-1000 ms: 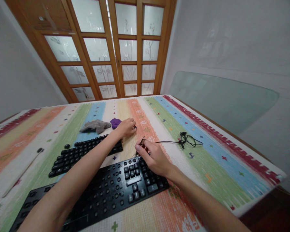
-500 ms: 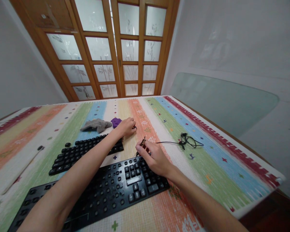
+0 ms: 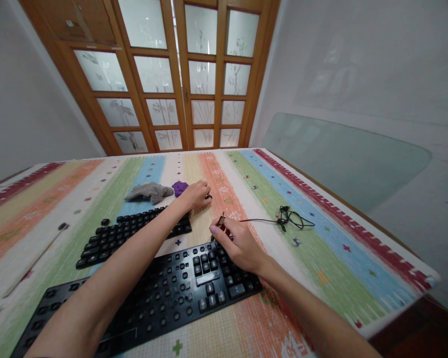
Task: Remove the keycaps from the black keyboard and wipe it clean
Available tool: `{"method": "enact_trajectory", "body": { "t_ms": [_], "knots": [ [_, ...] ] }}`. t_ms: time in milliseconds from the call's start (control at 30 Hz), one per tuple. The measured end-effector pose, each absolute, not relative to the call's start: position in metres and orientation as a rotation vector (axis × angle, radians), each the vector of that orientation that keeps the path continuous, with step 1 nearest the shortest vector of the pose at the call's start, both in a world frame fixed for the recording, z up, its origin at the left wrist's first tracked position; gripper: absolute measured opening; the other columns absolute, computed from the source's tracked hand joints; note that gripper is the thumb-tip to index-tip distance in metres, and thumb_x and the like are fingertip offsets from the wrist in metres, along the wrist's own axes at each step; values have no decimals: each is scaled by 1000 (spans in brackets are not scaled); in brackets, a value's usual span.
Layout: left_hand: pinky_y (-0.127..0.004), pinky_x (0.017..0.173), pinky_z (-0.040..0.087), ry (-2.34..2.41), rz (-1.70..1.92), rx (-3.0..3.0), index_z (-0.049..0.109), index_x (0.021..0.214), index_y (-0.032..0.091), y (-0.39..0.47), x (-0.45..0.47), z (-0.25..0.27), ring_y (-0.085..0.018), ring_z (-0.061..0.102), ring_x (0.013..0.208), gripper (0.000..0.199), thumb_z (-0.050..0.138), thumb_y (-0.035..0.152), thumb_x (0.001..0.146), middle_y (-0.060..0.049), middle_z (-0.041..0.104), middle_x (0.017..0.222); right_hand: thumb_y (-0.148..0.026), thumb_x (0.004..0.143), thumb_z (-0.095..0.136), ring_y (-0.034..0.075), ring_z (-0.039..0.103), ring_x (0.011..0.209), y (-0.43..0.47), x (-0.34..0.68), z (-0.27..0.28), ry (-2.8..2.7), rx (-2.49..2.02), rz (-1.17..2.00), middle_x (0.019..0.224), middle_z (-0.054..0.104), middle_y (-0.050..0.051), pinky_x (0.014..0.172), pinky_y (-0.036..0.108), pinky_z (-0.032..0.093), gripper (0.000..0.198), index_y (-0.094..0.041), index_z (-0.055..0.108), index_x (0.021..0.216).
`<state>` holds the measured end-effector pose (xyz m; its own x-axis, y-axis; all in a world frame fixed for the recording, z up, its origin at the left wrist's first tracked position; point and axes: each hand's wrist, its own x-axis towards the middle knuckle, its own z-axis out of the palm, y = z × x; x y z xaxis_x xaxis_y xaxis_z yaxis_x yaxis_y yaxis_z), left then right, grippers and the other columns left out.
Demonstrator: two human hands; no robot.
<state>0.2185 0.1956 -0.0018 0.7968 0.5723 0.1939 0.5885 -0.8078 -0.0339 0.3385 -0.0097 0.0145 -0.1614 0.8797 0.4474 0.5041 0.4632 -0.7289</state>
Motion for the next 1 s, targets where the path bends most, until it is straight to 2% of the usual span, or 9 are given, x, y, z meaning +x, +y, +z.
{"method": "enact_trajectory", "body": {
  "t_ms": [300, 467, 1000],
  "knots": [
    [-33, 80, 46, -976, -290, -2951, 65, 94, 14, 198, 217, -7, -25, 60, 94, 22, 61, 34, 86, -11, 65, 95, -37, 99, 43, 16, 56, 69, -11, 338, 14, -1827, -1180, 529, 77, 60, 3, 68, 30, 43, 27, -19, 57, 86],
    [-30, 74, 46, -1005, -316, -3013, 64, 94, 14, 203, 217, -15, -21, 62, 84, 19, 61, 30, 86, -9, 66, 90, -36, 99, 43, 17, 56, 70, -11, 338, 14, -1834, -1173, 534, 77, 60, 2, 68, 30, 43, 26, -19, 57, 86],
    [-29, 75, 49, -1021, -415, -3110, 65, 94, 14, 207, 214, -20, -20, 63, 82, 15, 61, 20, 80, -9, 68, 93, -35, 98, 43, 16, 55, 68, -10, 338, 13, -1833, -1176, 549, 76, 59, 2, 68, 30, 42, 25, -18, 56, 84]
  ]
}}
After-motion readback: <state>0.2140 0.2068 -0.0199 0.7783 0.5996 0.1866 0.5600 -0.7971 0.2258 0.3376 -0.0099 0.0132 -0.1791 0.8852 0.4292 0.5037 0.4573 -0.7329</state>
